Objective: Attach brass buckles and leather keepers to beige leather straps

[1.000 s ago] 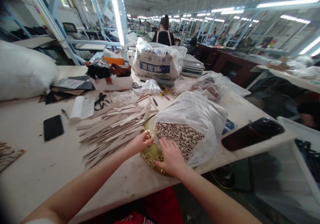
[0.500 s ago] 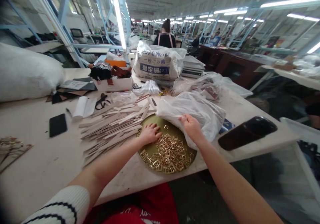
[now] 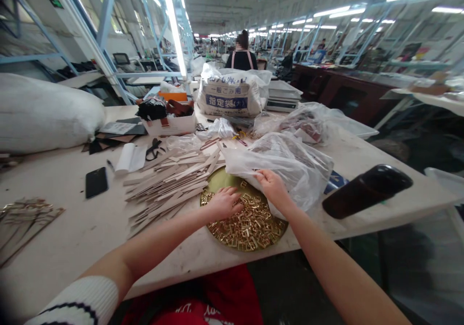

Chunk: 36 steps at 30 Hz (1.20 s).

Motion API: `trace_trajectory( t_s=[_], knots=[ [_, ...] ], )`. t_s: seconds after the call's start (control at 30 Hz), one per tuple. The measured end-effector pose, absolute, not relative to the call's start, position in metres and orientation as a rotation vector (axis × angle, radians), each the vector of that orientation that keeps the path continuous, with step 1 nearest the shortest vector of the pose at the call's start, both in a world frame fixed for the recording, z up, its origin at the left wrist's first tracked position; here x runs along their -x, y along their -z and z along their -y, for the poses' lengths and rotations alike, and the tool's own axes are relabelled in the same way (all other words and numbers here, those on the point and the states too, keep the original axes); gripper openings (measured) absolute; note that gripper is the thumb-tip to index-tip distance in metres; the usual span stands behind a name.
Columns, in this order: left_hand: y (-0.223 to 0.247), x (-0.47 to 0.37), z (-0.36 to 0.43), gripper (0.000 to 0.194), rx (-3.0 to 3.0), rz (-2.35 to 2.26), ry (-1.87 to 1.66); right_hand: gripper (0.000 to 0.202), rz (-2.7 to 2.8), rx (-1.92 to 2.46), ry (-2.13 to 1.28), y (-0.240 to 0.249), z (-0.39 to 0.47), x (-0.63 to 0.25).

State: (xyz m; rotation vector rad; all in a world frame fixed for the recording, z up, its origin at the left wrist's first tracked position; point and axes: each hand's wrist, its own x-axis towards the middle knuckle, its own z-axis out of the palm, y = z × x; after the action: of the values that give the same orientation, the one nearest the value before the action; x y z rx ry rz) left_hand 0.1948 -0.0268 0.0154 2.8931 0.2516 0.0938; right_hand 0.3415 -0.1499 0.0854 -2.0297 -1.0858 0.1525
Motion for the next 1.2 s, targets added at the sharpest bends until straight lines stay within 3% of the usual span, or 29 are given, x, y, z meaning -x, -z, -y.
trace_trajectory(
  t_s=[0.23,0.53,0.8,1.2],
  knots=[
    [-0.005,-0.274,0.045,0.069,-2.852,-0.304,0.026,0.03,1.103,2.053,-0.156,-0.094,0.153,-0.354],
    [0.0,-0.282,0.117,0.082,-2.855,-0.07,0.087,0.031,1.087,2.031,-0.227,-0.081,0.149,-0.357],
    [0.001,-0.255,0.123,0.04,-2.959,0.236,-0.029,0.031,1.1,2.097,-0.152,-0.08,0.15,-0.345],
    [-0.013,-0.202,0.061,0.024,-2.989,0.232,-0.195,0.03,1.094,2.108,-0.176,-0.079,0.158,-0.335]
  ],
)
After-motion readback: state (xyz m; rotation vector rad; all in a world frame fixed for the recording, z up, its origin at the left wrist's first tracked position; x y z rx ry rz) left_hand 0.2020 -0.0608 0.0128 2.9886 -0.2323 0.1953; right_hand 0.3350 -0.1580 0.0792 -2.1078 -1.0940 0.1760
